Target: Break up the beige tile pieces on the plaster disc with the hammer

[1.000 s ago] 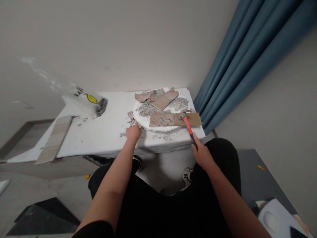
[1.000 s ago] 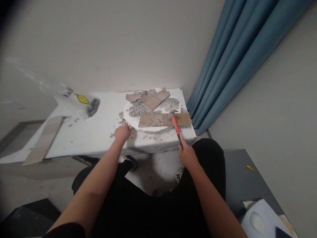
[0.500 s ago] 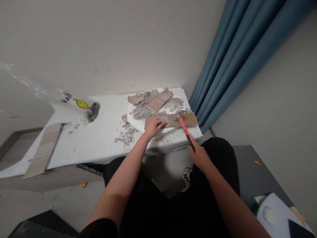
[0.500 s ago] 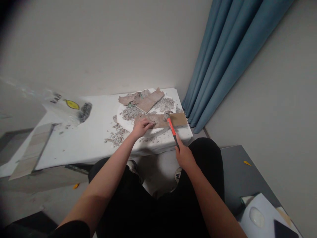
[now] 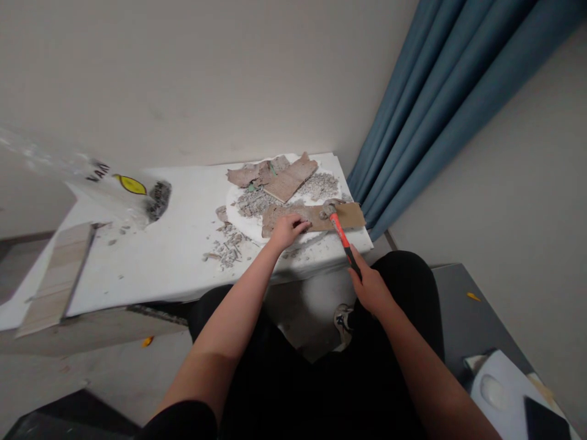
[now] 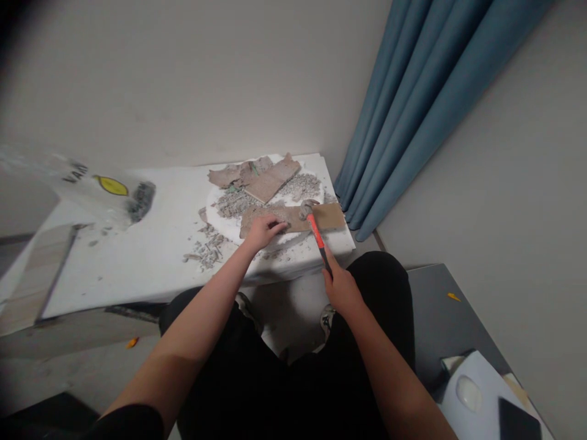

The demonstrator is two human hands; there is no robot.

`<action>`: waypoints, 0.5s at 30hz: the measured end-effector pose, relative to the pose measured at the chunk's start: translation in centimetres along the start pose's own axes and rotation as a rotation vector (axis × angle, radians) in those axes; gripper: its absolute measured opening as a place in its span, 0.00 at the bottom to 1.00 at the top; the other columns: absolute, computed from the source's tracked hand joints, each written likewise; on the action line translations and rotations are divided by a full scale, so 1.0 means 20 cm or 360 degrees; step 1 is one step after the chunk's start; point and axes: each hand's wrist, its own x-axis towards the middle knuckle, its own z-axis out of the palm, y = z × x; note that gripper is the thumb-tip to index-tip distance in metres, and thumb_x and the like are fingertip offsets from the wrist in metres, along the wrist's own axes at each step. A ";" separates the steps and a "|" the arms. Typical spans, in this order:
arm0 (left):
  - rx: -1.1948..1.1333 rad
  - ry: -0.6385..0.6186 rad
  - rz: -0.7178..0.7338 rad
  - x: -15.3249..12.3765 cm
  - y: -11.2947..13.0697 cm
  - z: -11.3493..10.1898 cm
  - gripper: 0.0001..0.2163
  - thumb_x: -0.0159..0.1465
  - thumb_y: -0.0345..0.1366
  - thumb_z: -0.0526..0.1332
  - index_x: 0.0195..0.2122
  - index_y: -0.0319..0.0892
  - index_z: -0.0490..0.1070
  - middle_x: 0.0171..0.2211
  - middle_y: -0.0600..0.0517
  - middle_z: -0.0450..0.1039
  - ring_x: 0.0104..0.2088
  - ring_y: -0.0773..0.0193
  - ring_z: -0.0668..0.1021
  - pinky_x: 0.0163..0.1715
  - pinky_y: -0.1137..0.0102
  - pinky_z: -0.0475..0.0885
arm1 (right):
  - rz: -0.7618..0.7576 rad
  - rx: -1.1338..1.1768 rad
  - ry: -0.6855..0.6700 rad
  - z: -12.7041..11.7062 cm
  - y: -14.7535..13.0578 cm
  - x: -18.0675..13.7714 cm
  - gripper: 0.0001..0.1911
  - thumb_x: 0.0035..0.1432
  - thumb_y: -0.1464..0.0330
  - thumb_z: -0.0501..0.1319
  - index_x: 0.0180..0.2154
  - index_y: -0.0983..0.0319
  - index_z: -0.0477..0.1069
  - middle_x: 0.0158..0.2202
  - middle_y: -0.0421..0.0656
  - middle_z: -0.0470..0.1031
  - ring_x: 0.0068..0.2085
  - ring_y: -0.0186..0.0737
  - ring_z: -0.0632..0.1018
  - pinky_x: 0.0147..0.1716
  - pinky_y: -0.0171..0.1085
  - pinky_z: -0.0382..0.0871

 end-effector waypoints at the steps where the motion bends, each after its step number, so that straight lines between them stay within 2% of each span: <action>1: -0.0003 -0.0010 -0.0008 0.00 0.00 0.00 0.15 0.65 0.47 0.60 0.27 0.42 0.75 0.27 0.51 0.74 0.30 0.64 0.73 0.34 0.68 0.67 | -0.0005 -0.0004 0.0003 0.00 0.00 0.00 0.35 0.66 0.70 0.54 0.72 0.55 0.49 0.50 0.47 0.81 0.46 0.48 0.82 0.42 0.37 0.73; 15: 0.0054 0.0012 0.0004 0.00 0.00 0.04 0.14 0.66 0.45 0.60 0.27 0.42 0.72 0.26 0.52 0.72 0.31 0.63 0.73 0.34 0.68 0.66 | 0.0000 0.0031 -0.0017 0.00 0.00 0.01 0.35 0.67 0.70 0.53 0.72 0.56 0.48 0.50 0.47 0.80 0.47 0.49 0.81 0.43 0.38 0.73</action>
